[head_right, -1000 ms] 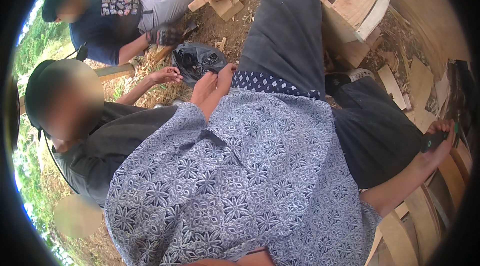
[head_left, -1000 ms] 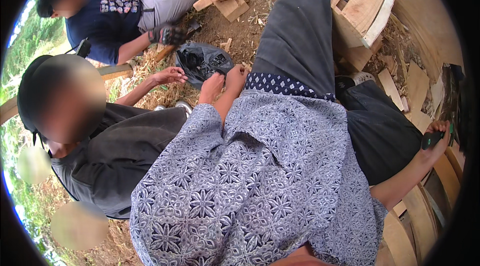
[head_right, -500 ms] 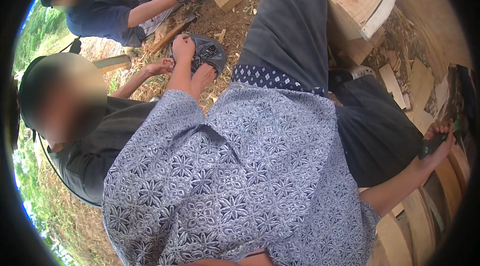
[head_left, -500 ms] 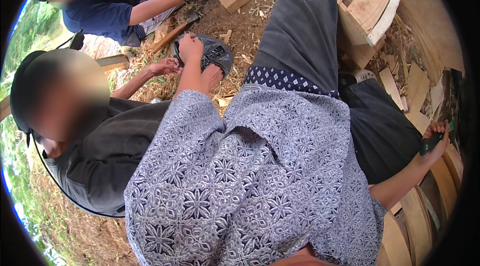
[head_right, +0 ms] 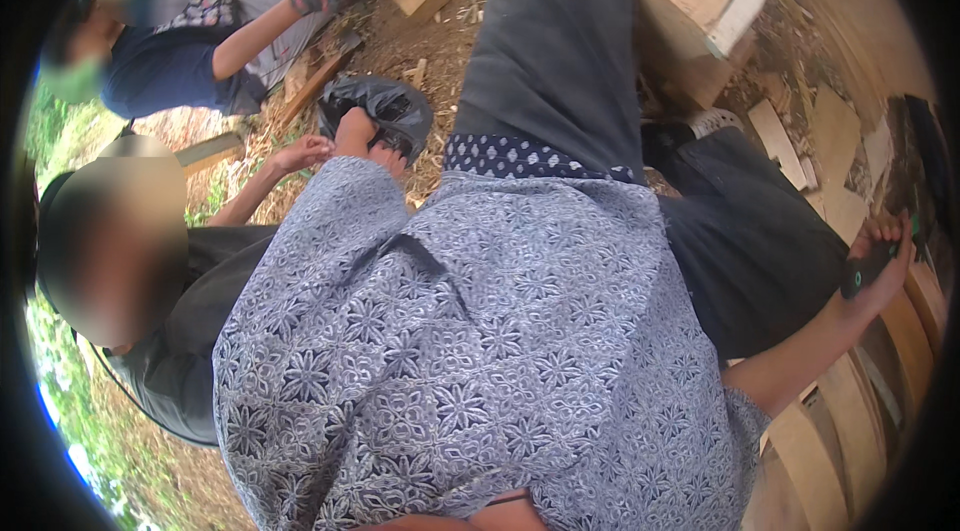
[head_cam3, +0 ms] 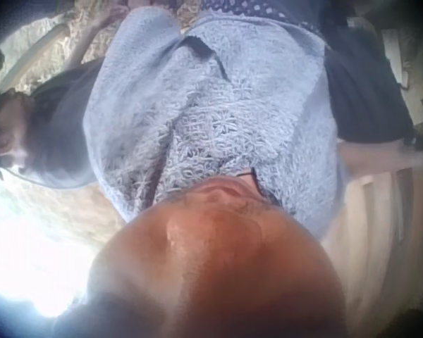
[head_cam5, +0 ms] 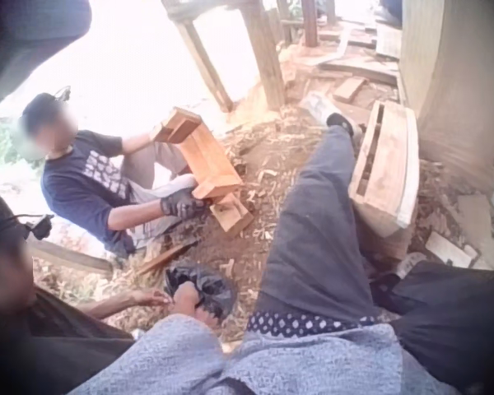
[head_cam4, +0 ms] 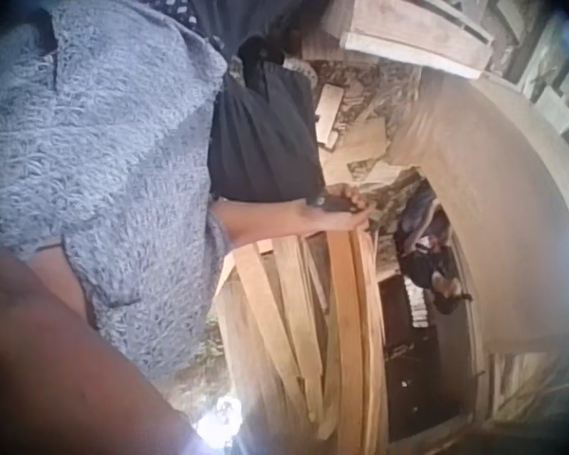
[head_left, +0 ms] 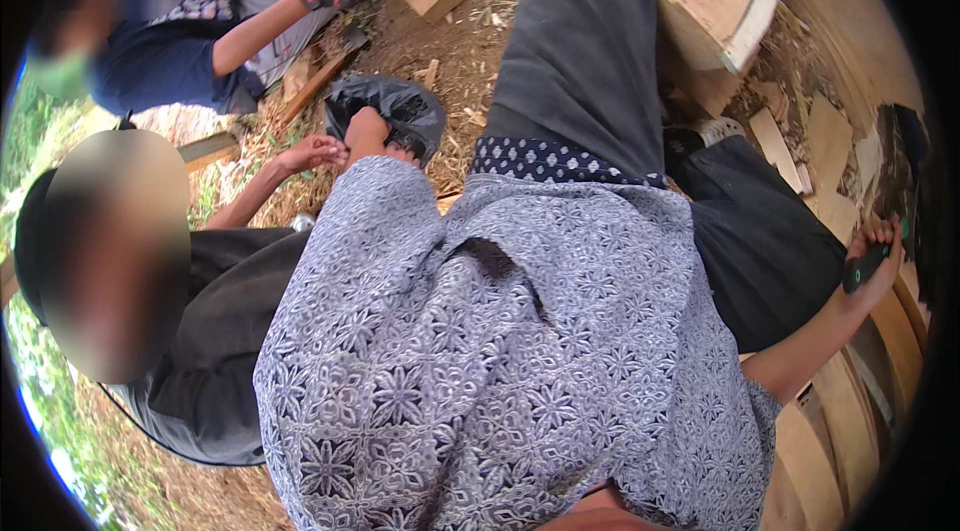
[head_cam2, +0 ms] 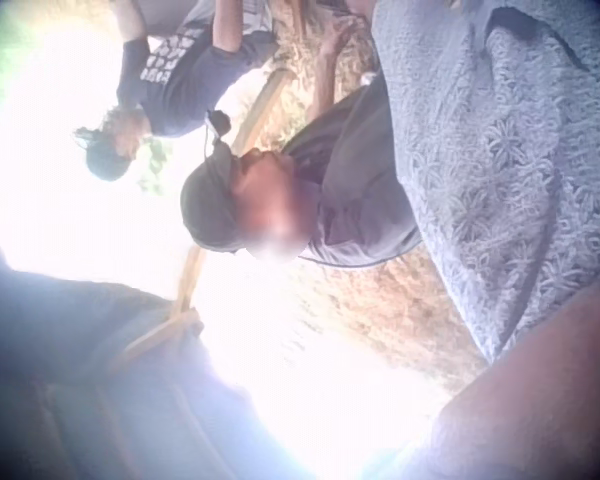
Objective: The person hammers nails into a wooden frame using a hammer. They repeatedly position the frame on their lap, drive nails into the wood, and adjust the frame's orientation to continue working.
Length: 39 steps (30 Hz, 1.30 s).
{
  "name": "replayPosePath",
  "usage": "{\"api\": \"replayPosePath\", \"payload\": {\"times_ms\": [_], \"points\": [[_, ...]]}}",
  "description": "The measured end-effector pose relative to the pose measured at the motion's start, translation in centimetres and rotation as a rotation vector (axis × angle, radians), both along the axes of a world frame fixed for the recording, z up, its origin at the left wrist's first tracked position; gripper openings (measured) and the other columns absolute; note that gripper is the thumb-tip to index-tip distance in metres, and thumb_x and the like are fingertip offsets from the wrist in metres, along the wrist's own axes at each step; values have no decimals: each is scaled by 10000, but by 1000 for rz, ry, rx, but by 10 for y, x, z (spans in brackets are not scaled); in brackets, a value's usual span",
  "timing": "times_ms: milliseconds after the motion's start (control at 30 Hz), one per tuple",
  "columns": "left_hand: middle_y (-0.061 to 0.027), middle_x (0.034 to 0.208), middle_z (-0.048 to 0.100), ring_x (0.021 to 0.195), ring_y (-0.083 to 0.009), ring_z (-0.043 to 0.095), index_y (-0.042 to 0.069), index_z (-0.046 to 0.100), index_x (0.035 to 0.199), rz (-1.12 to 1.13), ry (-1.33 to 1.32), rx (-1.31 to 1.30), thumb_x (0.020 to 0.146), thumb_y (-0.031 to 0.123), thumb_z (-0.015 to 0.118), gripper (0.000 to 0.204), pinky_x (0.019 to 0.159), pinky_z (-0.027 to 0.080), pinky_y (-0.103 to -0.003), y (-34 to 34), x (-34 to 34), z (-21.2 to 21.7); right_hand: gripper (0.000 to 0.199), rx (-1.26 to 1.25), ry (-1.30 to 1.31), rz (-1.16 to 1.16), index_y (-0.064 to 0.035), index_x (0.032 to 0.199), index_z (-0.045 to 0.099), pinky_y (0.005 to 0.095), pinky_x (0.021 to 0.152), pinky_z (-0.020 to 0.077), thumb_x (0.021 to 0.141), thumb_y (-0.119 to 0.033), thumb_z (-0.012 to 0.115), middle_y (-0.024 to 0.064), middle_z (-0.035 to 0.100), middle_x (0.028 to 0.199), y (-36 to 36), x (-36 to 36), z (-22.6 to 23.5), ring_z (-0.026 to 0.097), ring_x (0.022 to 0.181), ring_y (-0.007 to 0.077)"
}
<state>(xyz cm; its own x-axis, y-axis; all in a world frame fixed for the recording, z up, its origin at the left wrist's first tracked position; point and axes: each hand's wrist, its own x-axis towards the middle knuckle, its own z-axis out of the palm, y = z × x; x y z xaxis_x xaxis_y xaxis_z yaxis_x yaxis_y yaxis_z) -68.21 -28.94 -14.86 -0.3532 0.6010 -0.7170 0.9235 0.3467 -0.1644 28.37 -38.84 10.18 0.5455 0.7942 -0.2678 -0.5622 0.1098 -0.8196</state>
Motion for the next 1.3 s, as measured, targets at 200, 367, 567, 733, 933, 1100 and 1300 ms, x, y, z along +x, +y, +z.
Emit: {"api": "replayPosePath", "payload": {"times_ms": [200,367,567,733,933,1100,1300], "points": [[-113,777,712,705,-257,698,36,741,902,-65,-50,-79,847,173,689,156,640,557,-373,12,-14,-3,172,-62,-82,-119,13,1142,600,243,621,419,1026,-111,627,-3,488,776,24,-74,30,473,678,96],[-101,739,700,653,-231,687,24,736,896,-92,-150,-10,830,154,701,150,599,549,-347,57,-4,18,134,-32,-15,-214,-45,1110,585,260,620,434,1025,-139,627,-13,507,753,21,-104,42,498,682,104],[-46,700,680,622,-115,627,12,732,847,-42,-373,497,783,169,767,174,598,498,-275,72,98,103,158,-34,-53,-226,-56,1125,582,265,620,451,1011,-149,640,-16,534,764,27,-111,43,526,696,106],[-9,785,694,688,-76,612,13,722,935,-159,-763,600,860,72,746,98,632,476,-233,99,221,204,210,-38,-43,-230,0,1211,574,255,631,460,1052,-137,583,-2,531,776,25,-117,44,513,692,101],[-121,1120,743,915,-114,691,11,708,1033,-187,-1515,497,957,28,715,79,736,583,-242,125,397,244,219,49,-31,-120,4,1206,571,249,640,458,1060,-158,577,-4,524,784,11,-108,29,508,705,97],[-157,1054,748,950,-178,722,-36,667,1104,-184,-1651,389,974,60,704,166,796,611,-287,156,487,214,240,-32,75,-274,-140,922,577,237,480,448,978,-354,669,-49,563,677,-2,-87,14,564,561,91],[-86,946,761,829,-108,699,-41,699,1144,-149,-1608,337,989,111,704,217,759,576,-244,165,534,201,333,-363,-166,-495,-225,692,528,230,401,391,964,-353,670,-53,541,580,25,-165,94,531,464,97]]}}
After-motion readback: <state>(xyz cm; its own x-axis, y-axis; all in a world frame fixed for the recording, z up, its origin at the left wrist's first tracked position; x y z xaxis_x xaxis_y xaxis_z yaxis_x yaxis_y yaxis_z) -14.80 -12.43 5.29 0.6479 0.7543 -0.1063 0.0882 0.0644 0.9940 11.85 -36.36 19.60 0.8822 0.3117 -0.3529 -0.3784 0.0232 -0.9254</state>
